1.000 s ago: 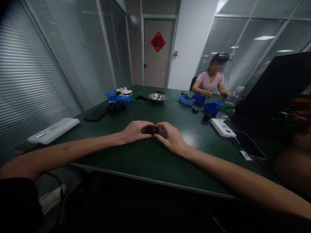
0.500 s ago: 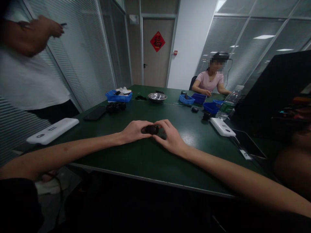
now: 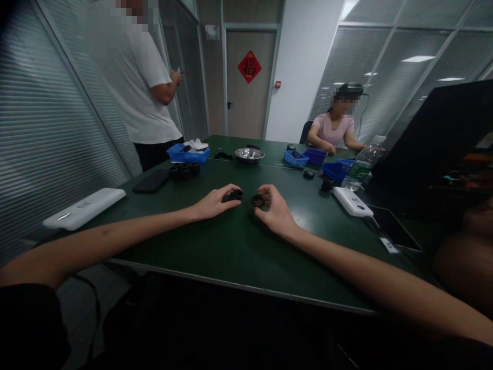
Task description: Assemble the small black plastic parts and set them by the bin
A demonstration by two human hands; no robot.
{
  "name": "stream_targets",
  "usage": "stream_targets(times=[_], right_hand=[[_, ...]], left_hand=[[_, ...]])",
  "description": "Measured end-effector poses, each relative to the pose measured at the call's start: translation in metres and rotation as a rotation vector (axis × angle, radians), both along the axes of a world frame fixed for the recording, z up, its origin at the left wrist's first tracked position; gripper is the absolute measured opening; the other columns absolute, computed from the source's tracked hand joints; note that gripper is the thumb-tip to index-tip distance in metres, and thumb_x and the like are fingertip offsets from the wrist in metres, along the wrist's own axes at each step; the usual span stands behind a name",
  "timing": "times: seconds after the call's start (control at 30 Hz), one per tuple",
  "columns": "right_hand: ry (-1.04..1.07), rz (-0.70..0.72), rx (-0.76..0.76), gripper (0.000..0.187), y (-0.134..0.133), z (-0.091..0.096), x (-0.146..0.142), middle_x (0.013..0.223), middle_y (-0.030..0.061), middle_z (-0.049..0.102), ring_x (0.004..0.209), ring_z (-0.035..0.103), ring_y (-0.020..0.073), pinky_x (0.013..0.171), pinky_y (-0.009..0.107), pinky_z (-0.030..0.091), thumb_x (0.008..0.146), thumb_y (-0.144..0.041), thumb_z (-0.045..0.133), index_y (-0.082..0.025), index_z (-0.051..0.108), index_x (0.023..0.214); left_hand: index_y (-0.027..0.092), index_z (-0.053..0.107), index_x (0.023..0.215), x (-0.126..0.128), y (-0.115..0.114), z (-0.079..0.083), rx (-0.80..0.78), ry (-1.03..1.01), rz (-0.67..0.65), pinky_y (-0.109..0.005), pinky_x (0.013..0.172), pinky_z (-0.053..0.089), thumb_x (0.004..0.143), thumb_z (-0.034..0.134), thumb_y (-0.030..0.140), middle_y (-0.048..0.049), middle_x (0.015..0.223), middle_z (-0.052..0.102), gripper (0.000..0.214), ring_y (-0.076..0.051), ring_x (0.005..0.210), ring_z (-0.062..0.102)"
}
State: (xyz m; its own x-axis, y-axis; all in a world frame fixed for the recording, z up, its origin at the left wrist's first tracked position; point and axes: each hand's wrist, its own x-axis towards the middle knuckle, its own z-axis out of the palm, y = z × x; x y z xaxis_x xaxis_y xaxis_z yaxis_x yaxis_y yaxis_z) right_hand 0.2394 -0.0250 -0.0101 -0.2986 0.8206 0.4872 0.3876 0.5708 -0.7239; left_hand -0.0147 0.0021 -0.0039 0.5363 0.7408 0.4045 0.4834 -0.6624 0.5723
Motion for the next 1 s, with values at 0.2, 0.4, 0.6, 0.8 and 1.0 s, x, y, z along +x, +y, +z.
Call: stream_targets(times=[0.2,0.4,0.6,0.8,1.0], right_hand=[[-0.297,0.001,0.039,0.053,-0.004,0.003,0.000,0.120,0.0075,0.069,0.112,0.067,0.0267,0.105,0.051,0.050,0.089,-0.027,0.073,-0.024,0.052,0.137],[-0.390,-0.017,0.002,0.051,-0.002,0.002,-0.002,0.122,0.0105,0.069,0.110,0.068,0.0274,0.098,0.049,0.052,0.090,-0.026,0.074,-0.021,0.054,0.136],[-0.387,-0.013,0.007,0.051,0.001,-0.001,0.000,0.122,0.0107,0.069,0.111,0.067,0.0277,0.098,0.049,0.052,0.090,-0.028,0.074,-0.021,0.054,0.136],[-0.411,-0.026,-0.008,0.051,0.000,-0.001,0.000,0.125,0.0120,0.068,0.114,0.066,0.0286,0.100,0.049,0.051,0.091,-0.030,0.072,-0.021,0.055,0.138],[-0.437,-0.022,0.050,0.041,-0.001,-0.001,-0.002,0.125,0.0123,0.068,0.114,0.065,0.0291,0.102,0.051,0.051,0.091,-0.028,0.072,-0.020,0.062,0.129]], left_hand=[[0.019,0.067,0.127,-0.005,0.015,-0.006,-0.012,0.057,-0.031,-0.037,0.089,0.051,0.090,0.068,0.051,-0.0092,0.117,0.067,0.049,-0.025,0.105,0.064],[0.016,0.069,0.121,-0.006,0.017,-0.004,-0.066,0.126,0.006,-0.039,0.089,0.051,0.088,0.069,0.055,-0.0102,0.114,0.071,0.052,-0.027,0.105,0.065],[0.018,0.069,0.117,-0.006,0.014,-0.003,0.015,0.148,-0.004,-0.041,0.094,0.050,0.090,0.065,0.060,-0.0113,0.119,0.068,0.050,-0.028,0.111,0.063],[0.018,0.066,0.117,-0.010,0.016,0.001,0.071,0.218,-0.102,-0.038,0.090,0.048,0.094,0.061,0.060,-0.0098,0.115,0.068,0.049,-0.026,0.106,0.061],[0.017,0.065,0.115,-0.010,0.015,0.002,0.141,0.244,-0.136,-0.038,0.090,0.047,0.097,0.057,0.059,-0.0099,0.111,0.067,0.046,-0.025,0.102,0.060]])
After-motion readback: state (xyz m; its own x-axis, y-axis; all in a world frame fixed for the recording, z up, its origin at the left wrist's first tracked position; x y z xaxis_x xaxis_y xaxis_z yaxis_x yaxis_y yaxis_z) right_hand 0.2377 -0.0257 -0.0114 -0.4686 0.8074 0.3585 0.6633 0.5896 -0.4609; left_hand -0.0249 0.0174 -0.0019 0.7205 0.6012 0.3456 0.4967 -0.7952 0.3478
